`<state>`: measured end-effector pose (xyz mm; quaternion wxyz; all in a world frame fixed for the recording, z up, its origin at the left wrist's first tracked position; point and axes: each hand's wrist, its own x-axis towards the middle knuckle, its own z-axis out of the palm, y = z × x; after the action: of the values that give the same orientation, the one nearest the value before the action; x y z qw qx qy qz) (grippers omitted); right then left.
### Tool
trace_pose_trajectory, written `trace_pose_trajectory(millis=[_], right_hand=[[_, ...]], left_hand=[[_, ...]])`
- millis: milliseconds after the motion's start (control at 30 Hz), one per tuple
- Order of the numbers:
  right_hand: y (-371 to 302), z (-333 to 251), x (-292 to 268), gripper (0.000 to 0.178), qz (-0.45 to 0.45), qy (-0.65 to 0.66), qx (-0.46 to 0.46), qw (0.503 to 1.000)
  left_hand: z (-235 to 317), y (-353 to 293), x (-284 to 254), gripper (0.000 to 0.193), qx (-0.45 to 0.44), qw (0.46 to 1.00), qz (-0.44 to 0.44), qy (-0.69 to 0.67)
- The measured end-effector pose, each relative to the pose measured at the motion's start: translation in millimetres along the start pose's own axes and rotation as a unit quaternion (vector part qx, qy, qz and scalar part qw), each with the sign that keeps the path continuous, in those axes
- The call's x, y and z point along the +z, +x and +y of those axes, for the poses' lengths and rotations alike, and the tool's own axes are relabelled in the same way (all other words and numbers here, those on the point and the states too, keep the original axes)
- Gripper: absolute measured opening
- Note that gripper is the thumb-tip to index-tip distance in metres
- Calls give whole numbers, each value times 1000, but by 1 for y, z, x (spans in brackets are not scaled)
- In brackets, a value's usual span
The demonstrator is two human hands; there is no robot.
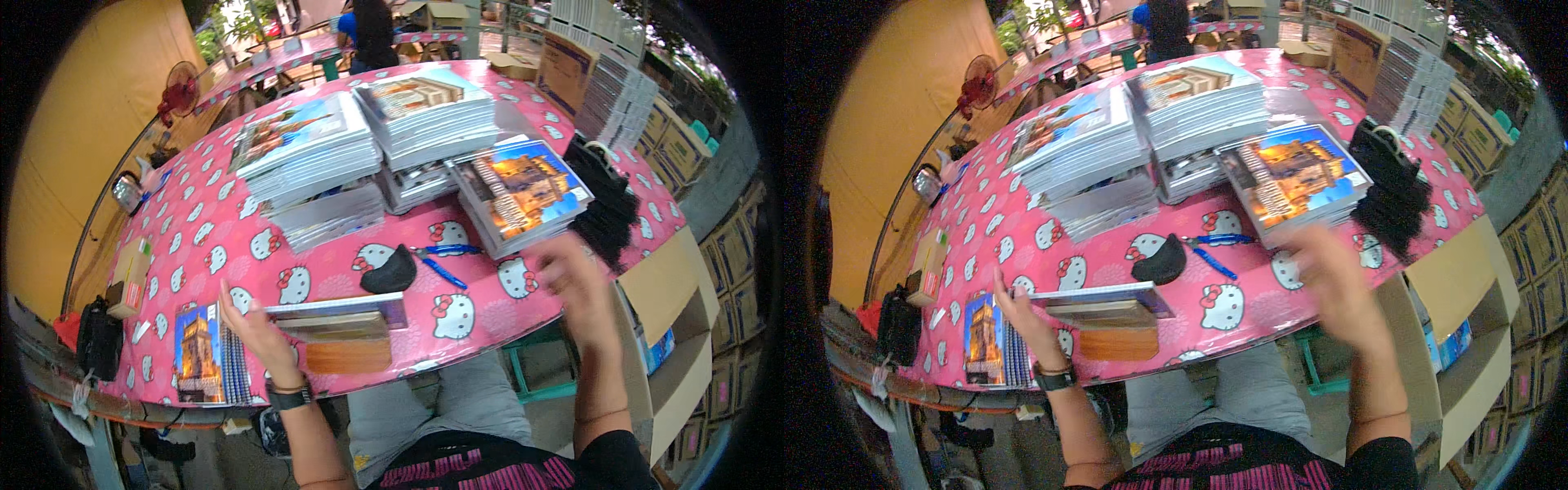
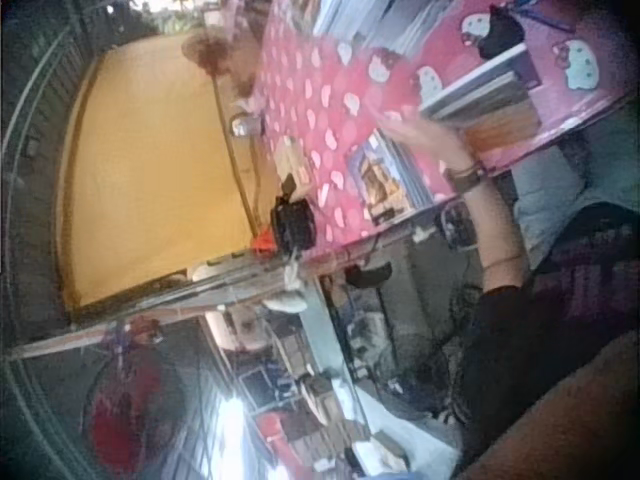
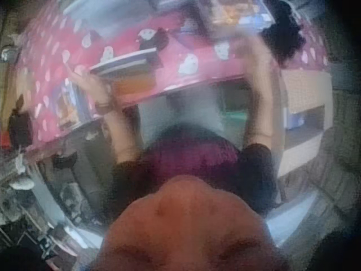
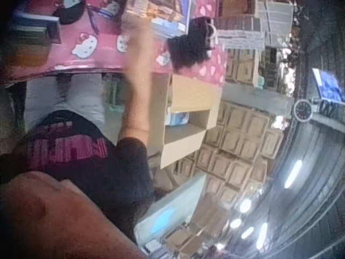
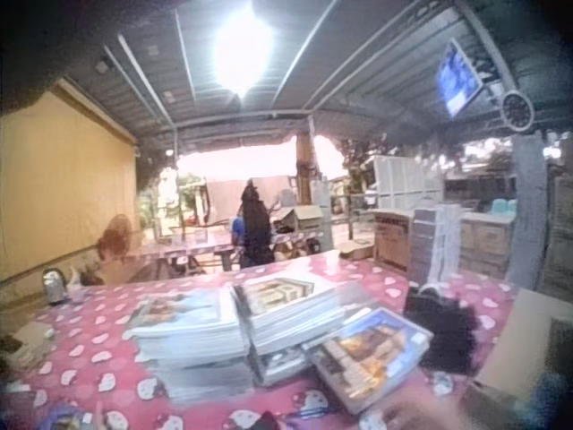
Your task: The person attaches a plastic spiral binding to several notebooks one at a time by hand.
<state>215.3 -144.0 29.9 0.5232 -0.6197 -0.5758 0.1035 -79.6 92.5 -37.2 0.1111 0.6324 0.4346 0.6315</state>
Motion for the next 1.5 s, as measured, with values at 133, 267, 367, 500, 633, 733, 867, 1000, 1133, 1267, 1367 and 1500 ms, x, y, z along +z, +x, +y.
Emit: trace_pose_trajectory(millis=[133, 267, 367, 500, 633, 733, 867, 1000, 1133, 1267, 1367, 1500], right_hand=[[17, -9, 65, 28, -126, 42, 44, 990], [27, 0, 83, 26, -119, 110, 100, 982], [27, 4, 91, 22, -95, 19, -28, 995], [26, -1, 98, 19, -123, 72, 43, 989], [29, -4, 96, 17, -171, 77, 20, 982], [34, -5, 96, 15, -177, 42, -36, 983], [36, -7, 95, 15, -191, 32, -52, 980], [38, -5, 95, 16, -207, 50, -31, 977], [36, -3, 94, 15, -245, 48, -45, 967], [34, -5, 94, 16, -273, 21, -69, 959], [31, -6, 90, 17, -273, 6, -76, 959], [25, -3, 89, 24, -267, -27, -82, 960]], left_hand=[[84, -33, 4, 58, 201, 925, -281, 156], [86, -36, 26, 33, 215, 908, -358, 36], [81, -33, 24, 19, 213, 909, -355, -39], [80, -36, 18, 16, 205, 908, -357, -83], [77, -39, 21, 17, 210, 907, -351, -97], [79, -37, 18, 18, 213, 906, -353, -96], [80, -39, 16, 19, 209, 910, -342, -100], [79, -44, 16, 18, 226, 912, -331, -90], [71, -46, 11, 21, 275, 896, -335, -95], [67, -40, 7, 23, 327, 870, -355, -100], [66, -36, 9, 23, 334, 863, -364, -105], [71, -36, 11, 24, 272, 882, -370, -107]])
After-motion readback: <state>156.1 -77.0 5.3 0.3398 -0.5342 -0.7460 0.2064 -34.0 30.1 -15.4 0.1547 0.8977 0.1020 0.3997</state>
